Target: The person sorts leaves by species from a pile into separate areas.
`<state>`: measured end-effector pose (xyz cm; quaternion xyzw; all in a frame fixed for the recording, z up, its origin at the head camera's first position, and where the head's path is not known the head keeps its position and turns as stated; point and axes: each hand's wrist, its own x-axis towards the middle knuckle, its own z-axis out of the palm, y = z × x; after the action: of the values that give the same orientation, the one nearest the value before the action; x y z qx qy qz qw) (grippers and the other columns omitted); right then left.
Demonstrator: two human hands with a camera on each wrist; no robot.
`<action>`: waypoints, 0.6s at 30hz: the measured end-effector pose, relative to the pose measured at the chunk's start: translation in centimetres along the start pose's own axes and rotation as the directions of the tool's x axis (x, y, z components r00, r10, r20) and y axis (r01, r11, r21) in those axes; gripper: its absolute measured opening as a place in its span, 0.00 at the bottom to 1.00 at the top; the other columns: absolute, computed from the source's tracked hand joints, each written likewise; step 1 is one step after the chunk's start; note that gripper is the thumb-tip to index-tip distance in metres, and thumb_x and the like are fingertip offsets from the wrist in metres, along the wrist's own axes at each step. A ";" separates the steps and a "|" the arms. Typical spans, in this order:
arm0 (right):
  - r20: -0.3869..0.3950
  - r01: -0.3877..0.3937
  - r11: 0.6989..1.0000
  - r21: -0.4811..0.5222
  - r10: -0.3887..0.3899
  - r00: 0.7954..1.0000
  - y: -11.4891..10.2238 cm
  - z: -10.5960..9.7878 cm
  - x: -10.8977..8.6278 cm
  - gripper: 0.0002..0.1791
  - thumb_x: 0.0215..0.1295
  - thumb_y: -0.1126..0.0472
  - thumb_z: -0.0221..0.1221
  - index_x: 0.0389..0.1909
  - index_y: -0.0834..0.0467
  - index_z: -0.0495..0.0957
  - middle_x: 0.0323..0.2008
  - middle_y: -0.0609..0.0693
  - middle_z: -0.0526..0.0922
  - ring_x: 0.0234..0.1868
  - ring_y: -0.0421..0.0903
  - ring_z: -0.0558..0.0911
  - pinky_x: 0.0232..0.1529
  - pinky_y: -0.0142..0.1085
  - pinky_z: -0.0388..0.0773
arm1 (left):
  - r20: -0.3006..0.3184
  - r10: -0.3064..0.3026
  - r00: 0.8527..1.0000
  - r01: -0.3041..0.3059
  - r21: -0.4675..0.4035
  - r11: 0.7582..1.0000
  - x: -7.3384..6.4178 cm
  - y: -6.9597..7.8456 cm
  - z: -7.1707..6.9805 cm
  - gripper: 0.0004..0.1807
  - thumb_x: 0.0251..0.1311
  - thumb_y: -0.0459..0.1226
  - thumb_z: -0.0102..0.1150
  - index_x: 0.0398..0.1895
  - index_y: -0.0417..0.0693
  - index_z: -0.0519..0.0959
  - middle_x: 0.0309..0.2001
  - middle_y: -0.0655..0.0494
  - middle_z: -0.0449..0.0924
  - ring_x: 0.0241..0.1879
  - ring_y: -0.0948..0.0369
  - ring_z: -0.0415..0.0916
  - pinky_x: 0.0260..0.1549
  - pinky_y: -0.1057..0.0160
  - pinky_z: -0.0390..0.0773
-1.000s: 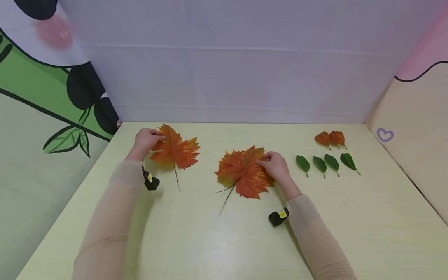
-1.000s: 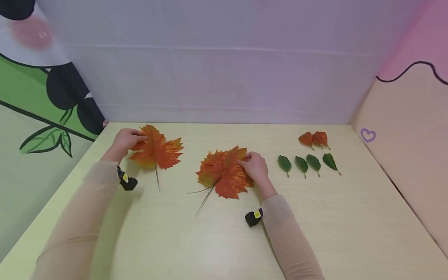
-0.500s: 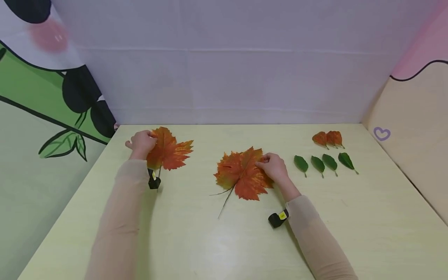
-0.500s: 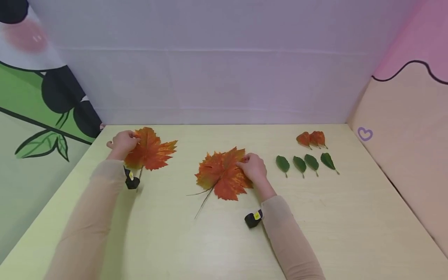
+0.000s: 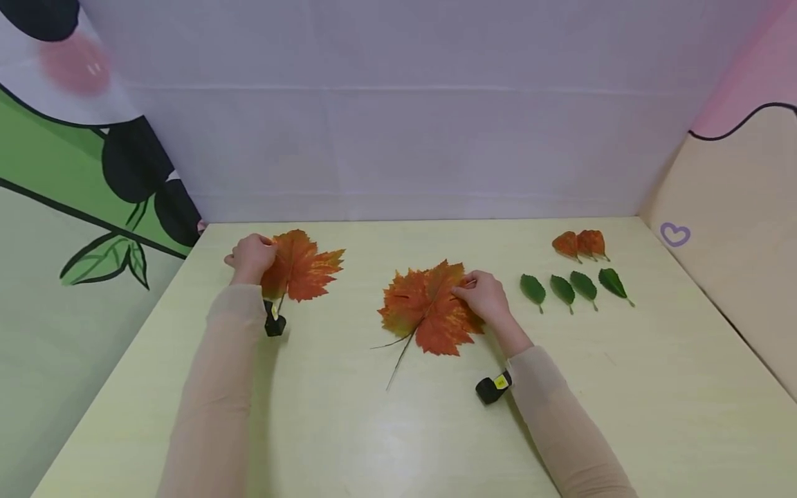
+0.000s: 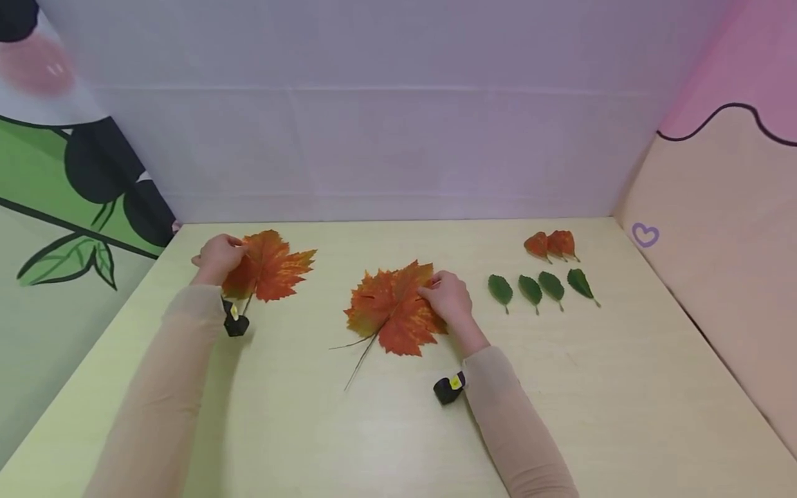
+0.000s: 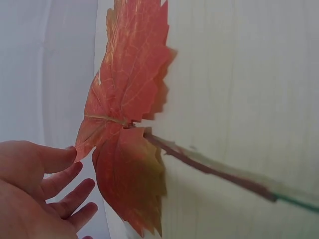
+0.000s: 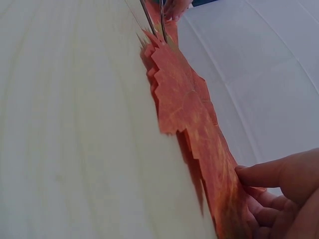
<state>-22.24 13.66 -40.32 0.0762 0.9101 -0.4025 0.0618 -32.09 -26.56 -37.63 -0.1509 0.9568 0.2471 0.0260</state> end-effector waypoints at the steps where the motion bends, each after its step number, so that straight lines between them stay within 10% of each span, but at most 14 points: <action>1: 0.001 -0.001 1.000 -0.002 0.001 1.000 -0.1 0.0 0.0 0.20 0.59 0.54 0.59 0.47 0.63 0.73 0.43 0.60 0.78 0.42 0.53 0.77 0.40 0.41 0.73 | 0.001 -0.001 1.000 0.001 -0.001 1.000 0.0 0.0 0.0 0.21 0.64 0.43 0.43 0.52 0.36 0.70 0.53 0.35 0.67 0.54 0.37 0.60 0.52 0.38 0.49; 18: 0.035 0.029 0.998 0.053 -0.030 0.999 -1.2 -0.1 -0.7 0.18 0.62 0.57 0.56 0.48 0.65 0.71 0.47 0.62 0.76 0.47 0.55 0.74 0.47 0.43 0.72 | 0.023 0.117 0.993 -0.114 -0.088 0.990 -3.3 1.8 0.2 0.19 0.62 0.41 0.44 0.52 0.39 0.71 0.53 0.39 0.70 0.53 0.42 0.65 0.54 0.41 0.55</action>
<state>-21.78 12.85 -39.24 0.0572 0.8990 -0.4286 0.0701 -29.54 -24.06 -36.57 -0.0929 0.9518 0.2916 0.0184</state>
